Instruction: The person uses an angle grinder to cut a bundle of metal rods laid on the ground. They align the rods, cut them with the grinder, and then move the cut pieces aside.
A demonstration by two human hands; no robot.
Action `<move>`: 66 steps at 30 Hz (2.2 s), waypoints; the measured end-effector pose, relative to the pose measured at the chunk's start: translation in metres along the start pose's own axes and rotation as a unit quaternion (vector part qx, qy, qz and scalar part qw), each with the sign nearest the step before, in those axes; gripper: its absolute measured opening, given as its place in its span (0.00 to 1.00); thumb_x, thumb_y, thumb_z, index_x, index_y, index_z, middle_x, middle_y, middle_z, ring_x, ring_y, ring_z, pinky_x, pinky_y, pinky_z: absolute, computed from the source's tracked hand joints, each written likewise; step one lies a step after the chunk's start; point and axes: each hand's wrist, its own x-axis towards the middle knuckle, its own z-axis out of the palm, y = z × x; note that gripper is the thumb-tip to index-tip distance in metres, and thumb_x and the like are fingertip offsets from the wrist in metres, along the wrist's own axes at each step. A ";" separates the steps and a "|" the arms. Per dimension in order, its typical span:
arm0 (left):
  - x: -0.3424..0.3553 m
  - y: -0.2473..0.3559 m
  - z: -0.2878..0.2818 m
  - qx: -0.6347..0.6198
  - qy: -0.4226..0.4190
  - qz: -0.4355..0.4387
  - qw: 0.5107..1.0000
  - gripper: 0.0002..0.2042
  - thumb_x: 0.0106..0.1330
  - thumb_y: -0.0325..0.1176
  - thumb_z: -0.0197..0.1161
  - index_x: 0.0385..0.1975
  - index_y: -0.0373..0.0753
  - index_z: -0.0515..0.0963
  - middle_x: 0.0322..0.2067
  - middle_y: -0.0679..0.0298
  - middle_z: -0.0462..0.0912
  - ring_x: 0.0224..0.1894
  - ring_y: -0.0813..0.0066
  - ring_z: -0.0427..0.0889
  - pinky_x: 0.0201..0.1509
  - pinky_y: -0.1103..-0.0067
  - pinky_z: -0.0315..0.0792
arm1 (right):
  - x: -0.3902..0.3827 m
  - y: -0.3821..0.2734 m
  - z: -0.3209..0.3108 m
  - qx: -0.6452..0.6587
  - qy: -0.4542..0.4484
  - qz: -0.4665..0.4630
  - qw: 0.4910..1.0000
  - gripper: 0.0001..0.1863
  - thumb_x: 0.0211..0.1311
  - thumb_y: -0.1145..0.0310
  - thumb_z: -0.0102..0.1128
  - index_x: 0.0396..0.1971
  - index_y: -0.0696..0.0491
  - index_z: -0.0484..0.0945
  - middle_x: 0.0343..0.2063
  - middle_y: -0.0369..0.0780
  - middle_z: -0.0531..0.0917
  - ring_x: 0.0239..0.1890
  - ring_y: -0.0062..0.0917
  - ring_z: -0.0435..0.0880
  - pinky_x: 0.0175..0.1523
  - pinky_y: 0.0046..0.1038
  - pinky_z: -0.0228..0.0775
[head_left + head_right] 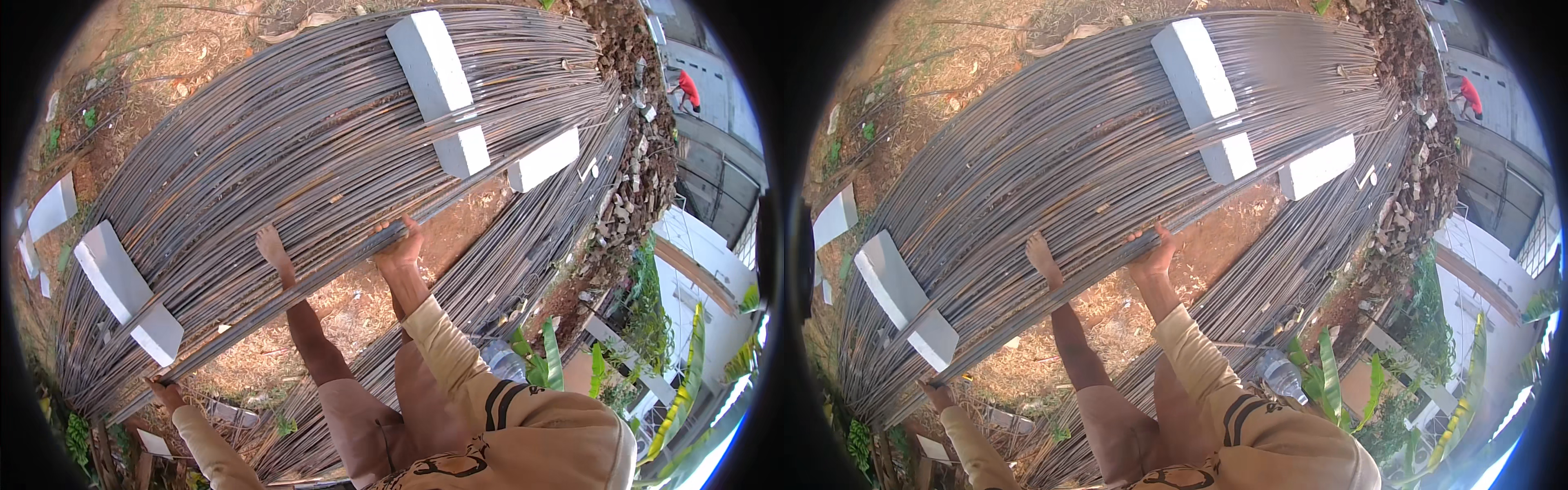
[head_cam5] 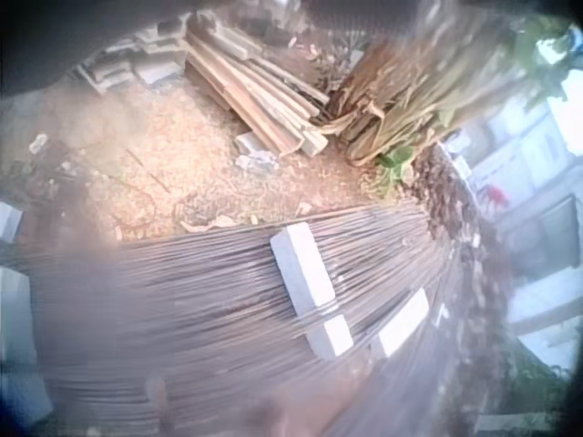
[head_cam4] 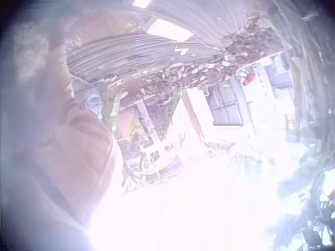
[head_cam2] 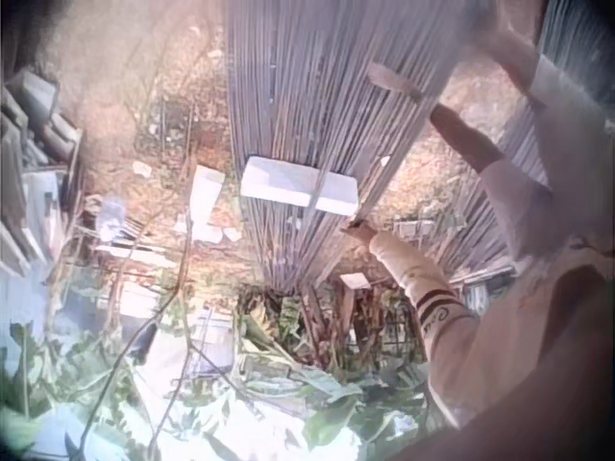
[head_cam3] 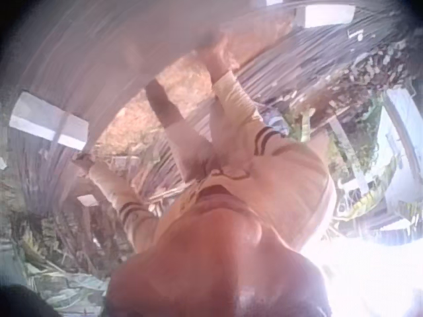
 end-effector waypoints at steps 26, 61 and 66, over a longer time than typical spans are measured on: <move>0.010 -0.156 0.241 -0.223 -0.186 -0.120 0.949 0.40 0.76 0.71 0.42 0.55 0.31 0.72 0.46 0.53 0.82 0.51 0.56 0.79 0.69 0.64 0.72 | 0.155 0.192 -0.003 -0.002 0.004 -0.018 1.000 0.17 0.70 0.56 0.53 0.46 0.54 0.71 0.29 0.43 0.79 0.33 0.36 0.80 0.45 0.38 0.77; -0.057 -0.167 0.271 -0.195 -0.142 -0.172 0.955 0.56 0.64 0.83 0.40 0.82 0.47 0.40 0.81 0.56 0.48 0.79 0.55 0.55 0.79 0.61 0.59 | 0.144 0.189 0.001 -0.200 0.034 -0.030 0.979 0.53 0.65 0.52 0.64 0.79 0.57 0.43 0.78 0.50 0.51 0.78 0.45 0.55 0.80 0.55 0.49; -0.075 -0.180 0.254 -0.180 -0.195 -0.216 0.940 0.59 0.65 0.81 0.43 0.81 0.44 0.28 0.82 0.50 0.34 0.83 0.48 0.38 0.84 0.58 0.50 | 0.128 0.180 -0.010 -0.282 0.055 -0.017 0.958 0.55 0.68 0.48 0.63 0.81 0.57 0.39 0.77 0.54 0.54 0.77 0.47 0.61 0.77 0.51 0.62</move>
